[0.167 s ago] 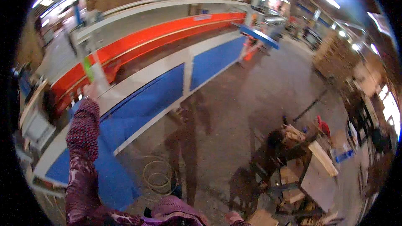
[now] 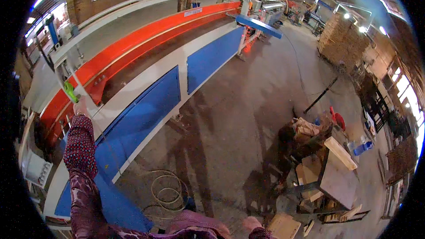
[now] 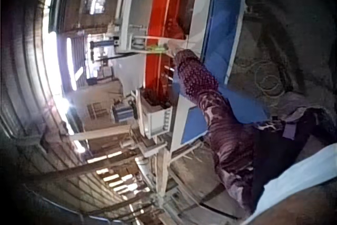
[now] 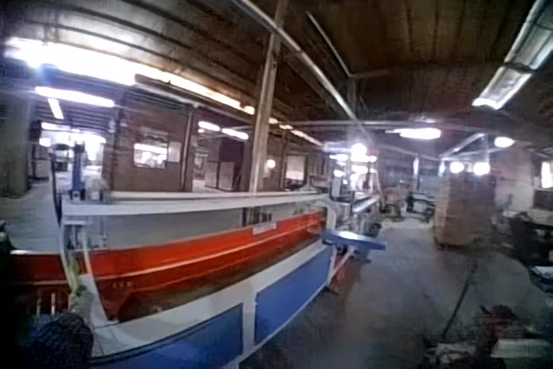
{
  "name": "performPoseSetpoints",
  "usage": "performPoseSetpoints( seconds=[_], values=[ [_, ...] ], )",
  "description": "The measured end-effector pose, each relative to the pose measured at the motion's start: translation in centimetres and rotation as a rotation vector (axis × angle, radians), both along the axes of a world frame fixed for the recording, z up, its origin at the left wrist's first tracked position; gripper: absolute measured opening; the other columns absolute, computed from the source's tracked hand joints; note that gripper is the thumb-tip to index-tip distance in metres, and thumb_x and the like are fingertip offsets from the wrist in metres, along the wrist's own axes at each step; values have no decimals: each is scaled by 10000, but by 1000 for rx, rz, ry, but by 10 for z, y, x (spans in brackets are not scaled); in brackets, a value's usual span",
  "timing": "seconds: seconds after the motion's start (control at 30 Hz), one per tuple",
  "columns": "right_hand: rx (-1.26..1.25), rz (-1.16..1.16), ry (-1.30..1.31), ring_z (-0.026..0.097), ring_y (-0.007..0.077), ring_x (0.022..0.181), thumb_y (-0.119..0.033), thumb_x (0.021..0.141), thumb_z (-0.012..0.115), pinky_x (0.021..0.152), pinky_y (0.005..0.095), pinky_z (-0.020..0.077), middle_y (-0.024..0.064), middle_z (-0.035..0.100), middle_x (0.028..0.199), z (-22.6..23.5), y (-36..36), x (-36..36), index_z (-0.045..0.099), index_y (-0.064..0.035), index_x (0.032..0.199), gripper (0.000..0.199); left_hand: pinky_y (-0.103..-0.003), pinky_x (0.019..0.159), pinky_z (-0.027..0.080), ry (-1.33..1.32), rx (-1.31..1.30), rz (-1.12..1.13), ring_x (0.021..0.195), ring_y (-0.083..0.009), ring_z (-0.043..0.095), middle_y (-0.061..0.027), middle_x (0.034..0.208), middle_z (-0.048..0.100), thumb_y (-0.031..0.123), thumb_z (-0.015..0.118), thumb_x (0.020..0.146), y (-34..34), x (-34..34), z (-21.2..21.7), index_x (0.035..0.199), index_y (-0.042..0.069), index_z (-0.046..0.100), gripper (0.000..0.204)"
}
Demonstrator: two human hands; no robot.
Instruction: The person uses a green spray gun to clean a large industrial machine and the surrounding floor in a workshop. They move around the equipment, spraying the blue and white surfaces and the concrete floor to remove dust and debris.
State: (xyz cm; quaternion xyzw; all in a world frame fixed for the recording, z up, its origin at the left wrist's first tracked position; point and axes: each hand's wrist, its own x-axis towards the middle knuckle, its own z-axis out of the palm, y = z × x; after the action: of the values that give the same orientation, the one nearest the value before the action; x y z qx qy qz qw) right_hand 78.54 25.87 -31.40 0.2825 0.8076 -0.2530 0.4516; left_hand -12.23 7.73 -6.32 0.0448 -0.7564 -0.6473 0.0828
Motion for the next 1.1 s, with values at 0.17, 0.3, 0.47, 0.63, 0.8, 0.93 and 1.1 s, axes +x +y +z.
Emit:
performPoseSetpoints(
  seconds=[0.17, 0.3, 0.47, 0.63, 0.8, 0.93, 1.1],
  values=[
    [-222, -531, 326, 526, 314, 1097, -196, 905, 496, 889, 411, 433, 170, 556, 1179, 4, 21, 42, 583, -17, 1074, 261, -346, 796, 444, -148, -288, 293, 938, -209, 548, -71, 1035, 582, 367, 502, 922, -57, -4, -77, 1215, 68, 530, 420],
    [-530, -1074, 414, 464, 339, 1207, -209, 886, 551, 998, 425, 398, 174, 504, 1311, 24, 41, -23, 582, 27, 1076, 305, -325, 615, 466, 320, 464, 48, 737, -194, 563, -57, 872, 580, 370, 582, 883, -24, 12, -33, 1134, 59, 527, 404],
    [-373, -919, 491, 563, 301, 1065, -282, 926, 512, 879, 398, 451, 153, 582, 1216, 22, 66, -24, 562, 9, 1164, 379, -340, 687, 445, 468, 567, 282, 786, -204, 532, -77, 842, 541, 254, 552, 887, 42, 34, -27, 988, 6, 537, 268],
    [-100, -609, -10, 617, 264, 952, -346, 885, 506, 831, 341, 454, 146, 660, 1038, 79, 89, -44, 632, -52, 1089, 380, -351, 825, 429, 505, 583, 34, 947, -217, 547, -113, 1072, 581, 257, 524, 917, -1, 17, -25, 1109, -9, 537, 328],
    [34, -356, -39, 600, 306, 1002, -353, 895, 531, 846, 366, 458, 154, 621, 1149, 57, 100, 0, 546, -76, 1211, 421, -294, 725, 453, 447, 573, -74, 854, -149, 547, -75, 991, 570, 250, 577, 909, 60, 78, 10, 1096, 34, 534, 289],
    [-81, -850, 350, 598, 246, 1049, -392, 890, 558, 871, 328, 450, 138, 612, 1196, 108, 102, -143, 485, -80, 1314, 532, -291, 649, 472, 489, -143, -552, 802, -155, 555, -72, 901, 566, 202, 594, 849, 126, 219, 23, 1028, 62, 557, 231],
    [-478, -1148, 1084, 536, 152, 964, -419, 932, 482, 833, 317, 439, 50, 583, 1104, 140, 99, -277, 548, -12, 1123, 454, -431, 633, 507, 643, -870, -1531, 693, -344, 619, -149, 708, 614, 146, 558, 768, 207, 428, -52, 843, 71, 651, 141]
  ],
)
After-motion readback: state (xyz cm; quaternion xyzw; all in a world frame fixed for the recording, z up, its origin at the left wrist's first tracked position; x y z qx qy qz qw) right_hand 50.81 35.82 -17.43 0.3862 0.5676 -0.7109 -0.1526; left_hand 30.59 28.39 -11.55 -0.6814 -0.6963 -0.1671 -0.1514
